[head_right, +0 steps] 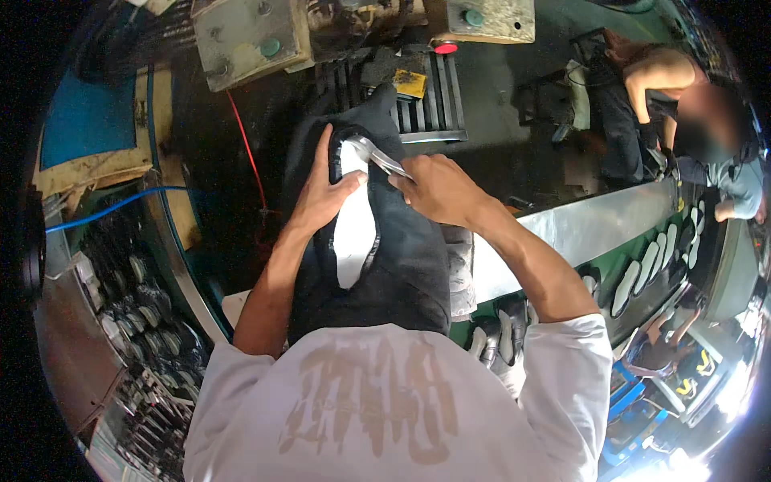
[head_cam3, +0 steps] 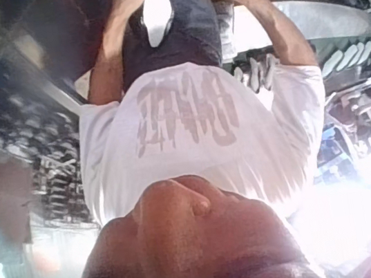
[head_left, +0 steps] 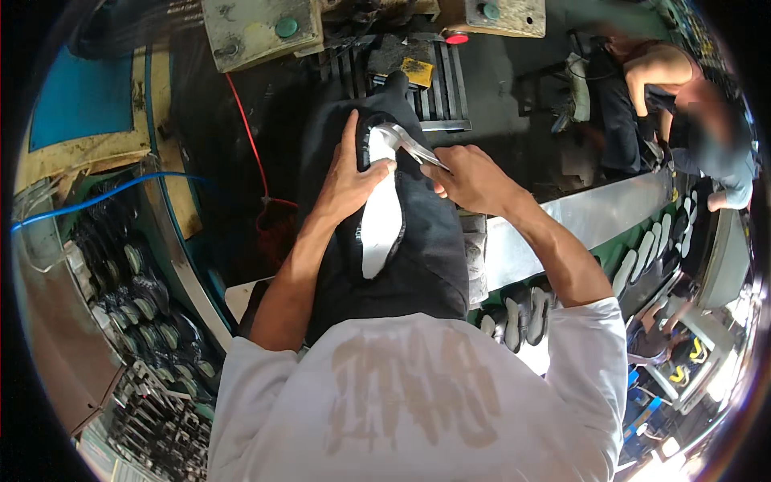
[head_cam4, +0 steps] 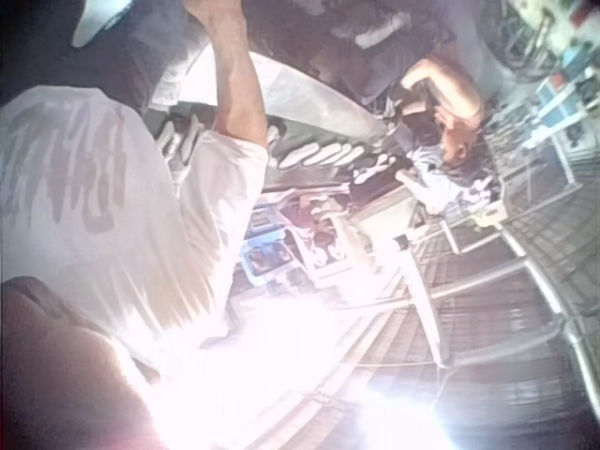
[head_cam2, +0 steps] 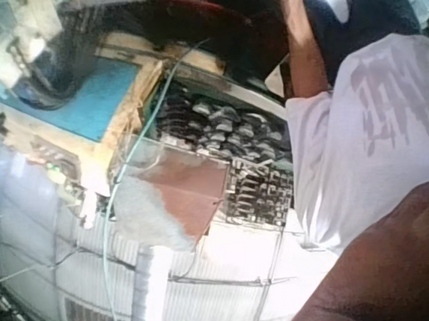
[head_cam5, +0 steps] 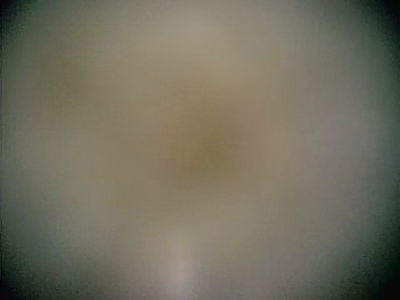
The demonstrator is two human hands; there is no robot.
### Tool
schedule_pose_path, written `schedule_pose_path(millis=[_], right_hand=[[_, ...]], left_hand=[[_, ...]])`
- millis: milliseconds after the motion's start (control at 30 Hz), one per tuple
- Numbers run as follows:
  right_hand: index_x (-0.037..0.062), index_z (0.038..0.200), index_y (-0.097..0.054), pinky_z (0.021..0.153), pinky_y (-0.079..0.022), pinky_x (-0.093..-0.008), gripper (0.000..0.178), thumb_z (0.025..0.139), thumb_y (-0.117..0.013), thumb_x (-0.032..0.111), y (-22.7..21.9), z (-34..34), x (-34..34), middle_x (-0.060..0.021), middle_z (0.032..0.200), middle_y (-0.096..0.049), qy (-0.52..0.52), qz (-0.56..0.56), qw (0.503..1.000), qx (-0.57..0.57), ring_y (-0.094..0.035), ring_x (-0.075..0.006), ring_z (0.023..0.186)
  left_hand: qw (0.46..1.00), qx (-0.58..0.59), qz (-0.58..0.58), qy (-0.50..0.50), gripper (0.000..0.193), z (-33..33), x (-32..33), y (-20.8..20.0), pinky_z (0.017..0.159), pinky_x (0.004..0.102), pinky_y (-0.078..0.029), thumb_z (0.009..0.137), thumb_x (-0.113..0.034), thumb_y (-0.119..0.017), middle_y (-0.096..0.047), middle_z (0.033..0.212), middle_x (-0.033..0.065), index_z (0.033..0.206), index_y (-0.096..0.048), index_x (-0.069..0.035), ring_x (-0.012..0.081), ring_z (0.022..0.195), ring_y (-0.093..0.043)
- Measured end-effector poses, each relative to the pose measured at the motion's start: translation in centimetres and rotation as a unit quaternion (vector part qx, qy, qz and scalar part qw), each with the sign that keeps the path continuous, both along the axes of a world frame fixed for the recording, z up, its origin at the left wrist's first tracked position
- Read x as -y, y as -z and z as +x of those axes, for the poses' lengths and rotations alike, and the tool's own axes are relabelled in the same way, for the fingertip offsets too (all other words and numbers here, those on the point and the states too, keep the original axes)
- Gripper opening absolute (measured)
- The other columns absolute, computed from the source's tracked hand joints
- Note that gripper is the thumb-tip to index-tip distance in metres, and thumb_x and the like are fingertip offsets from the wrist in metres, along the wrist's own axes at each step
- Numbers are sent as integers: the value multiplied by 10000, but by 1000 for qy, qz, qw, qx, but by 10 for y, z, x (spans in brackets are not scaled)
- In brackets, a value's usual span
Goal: The recorder is using a sole-attaching machine to bond soles to shoe uppers in a factory assembly line.
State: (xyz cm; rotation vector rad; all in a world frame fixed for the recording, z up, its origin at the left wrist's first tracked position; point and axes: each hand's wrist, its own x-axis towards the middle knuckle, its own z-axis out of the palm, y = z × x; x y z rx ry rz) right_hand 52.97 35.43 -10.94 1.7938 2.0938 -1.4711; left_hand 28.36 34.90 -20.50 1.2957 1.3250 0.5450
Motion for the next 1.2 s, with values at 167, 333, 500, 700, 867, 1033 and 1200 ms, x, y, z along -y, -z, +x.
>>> schedule_pose_path(millis=[167,333,500,700,867,1033,1200], right_hand=[[-72,901,-700,807,-532,-581,382,1092,-630,251,-7,-17,-20,-282,817,-706,-70,-17,997,40,-717,-500,864],[-35,927,-658,637,-495,-499,402,1126,-629,313,45,-26,-6,-194,694,-650,-59,87,994,-9,-687,-333,643],[-6,845,-619,616,-455,-357,460,1145,-597,342,78,-24,33,-16,682,-561,178,-81,959,-207,-514,-127,645],[-52,908,-678,711,-534,-519,411,1111,-629,303,26,-15,-8,-256,790,-717,-7,8,999,-30,-728,-459,780],[-74,965,-684,747,-540,-562,381,1100,-639,279,46,-15,-8,-325,867,-699,-60,93,994,9,-700,-533,861],[-46,953,-643,695,-499,-550,345,1089,-665,271,87,-10,23,-290,803,-644,121,91,982,-113,-640,-536,821],[1,937,-646,707,-531,-561,343,1085,-664,310,65,4,8,-241,824,-698,-25,141,987,68,-685,-500,837]], left_hand=[[999,-16,40,0,1115,-5,3,10,1218,516,-414,943,-279,-843,-423,1587,386,1758,-104,-96,514,1482,-468],[1000,-13,-5,-3,1029,-11,-1,0,1287,485,-330,1001,-224,-794,-307,1731,327,1754,-116,-45,432,1596,-355],[998,-12,55,18,1003,-8,-1,7,1175,535,-444,1010,-281,-777,-435,1541,393,1765,-131,-150,527,1409,-517],[1000,4,13,-5,948,-9,2,1,1306,507,-282,1038,-273,-742,-288,1745,313,1758,-156,-83,446,1617,-311],[1000,-20,4,-13,955,-8,0,1,1307,507,-283,1033,-291,-744,-294,1744,309,1758,-158,-84,438,1616,-317],[999,-26,34,5,940,-4,-7,7,1183,534,-430,1023,-358,-747,-445,1522,387,1765,-187,-217,531,1416,-505],[1000,-14,7,13,891,-9,-8,17,1204,522,-417,1047,-418,-701,-436,1550,383,1766,-202,-248,525,1447,-483]])
